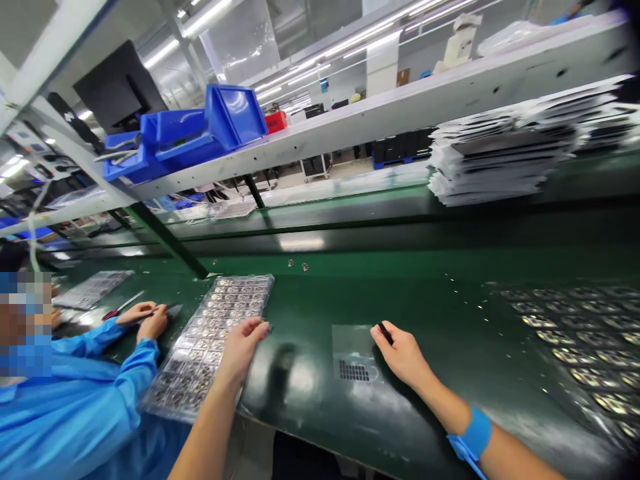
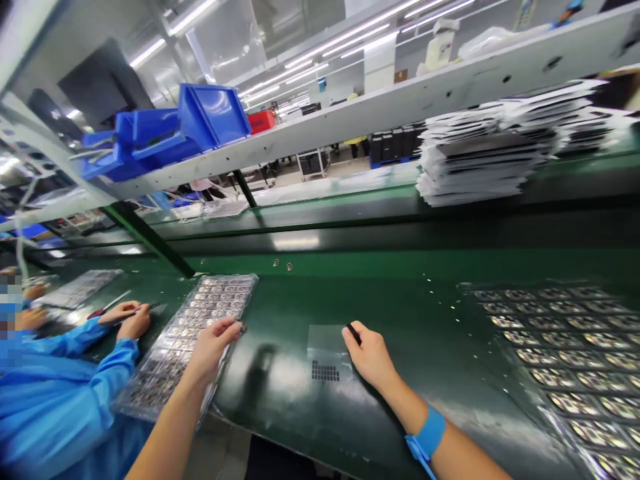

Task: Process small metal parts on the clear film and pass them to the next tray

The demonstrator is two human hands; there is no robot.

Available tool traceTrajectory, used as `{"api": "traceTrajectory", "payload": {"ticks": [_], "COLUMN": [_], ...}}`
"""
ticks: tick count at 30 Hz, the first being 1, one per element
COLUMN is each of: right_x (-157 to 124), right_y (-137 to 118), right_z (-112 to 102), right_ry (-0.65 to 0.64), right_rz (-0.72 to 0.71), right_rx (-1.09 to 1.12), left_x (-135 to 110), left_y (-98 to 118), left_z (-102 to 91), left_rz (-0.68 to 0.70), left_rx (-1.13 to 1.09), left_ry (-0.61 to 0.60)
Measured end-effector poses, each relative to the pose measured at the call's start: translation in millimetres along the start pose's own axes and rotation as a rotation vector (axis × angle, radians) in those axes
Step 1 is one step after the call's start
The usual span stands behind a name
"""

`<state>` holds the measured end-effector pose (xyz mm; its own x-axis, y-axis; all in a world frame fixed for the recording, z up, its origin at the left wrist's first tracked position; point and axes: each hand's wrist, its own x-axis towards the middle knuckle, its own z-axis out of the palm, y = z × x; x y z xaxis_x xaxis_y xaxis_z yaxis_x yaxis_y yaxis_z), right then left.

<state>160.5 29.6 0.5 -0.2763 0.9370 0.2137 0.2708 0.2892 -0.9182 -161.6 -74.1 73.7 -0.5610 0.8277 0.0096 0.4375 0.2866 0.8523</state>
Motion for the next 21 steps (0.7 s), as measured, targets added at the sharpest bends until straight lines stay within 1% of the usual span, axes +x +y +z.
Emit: {"api": "traceTrajectory", "payload": {"ticks": [2, 4, 5, 7, 9, 10, 12, 14, 18, 21], "right_x": [0.7, 2.9, 4.5, 7.9, 10.9, 12.0, 13.2, 13.3, 11.9, 11.0], "right_y": [-4.6, -7.2, -7.5, -5.9, -2.9, -1.2, 1.6, 3.4, 2.9, -0.9], "right_z": [-2.1, -4.6, -5.8, -7.8, -8.7, -8.7, -8.1, -7.3, -7.4, -9.7], "right_ry": [-0.016, -0.012, 0.001, 0.033, 0.06, 0.068, 0.066, 0.048, 0.016, -0.019], "right_rz": [0.0, 0.01, 0.019, 0.044, 0.07, 0.081, 0.104, 0.136, 0.193, 0.224], "right_rx": [0.072, 0.09, 0.093, 0.114, 0.141, 0.152, 0.184, 0.226, 0.251, 0.253], "left_x": [-4.8, -8.2, -9.0, -8.8, -6.9, -5.7, -3.7, -3.2, -5.7, -7.8], "left_y": [25.8, 49.7, 59.5, 73.0, 78.0, 77.8, 73.7, 67.0, 55.4, 51.5], "left_z": [42.7, 86.4, 106.6, 141.6, 167.2, 176.2, 187.3, 190.9, 188.4, 186.4], "left_rz": [-0.06, -0.143, -0.175, -0.21, -0.22, -0.22, -0.221, -0.236, -0.265, -0.262], "left_rx": [-0.37, -0.588, -0.623, -0.631, -0.622, -0.62, -0.617, -0.604, -0.533, -0.497], "left_ry": [-0.253, -0.497, -0.59, -0.72, -0.803, -0.834, -0.875, -0.903, -0.973, -1.014]}}
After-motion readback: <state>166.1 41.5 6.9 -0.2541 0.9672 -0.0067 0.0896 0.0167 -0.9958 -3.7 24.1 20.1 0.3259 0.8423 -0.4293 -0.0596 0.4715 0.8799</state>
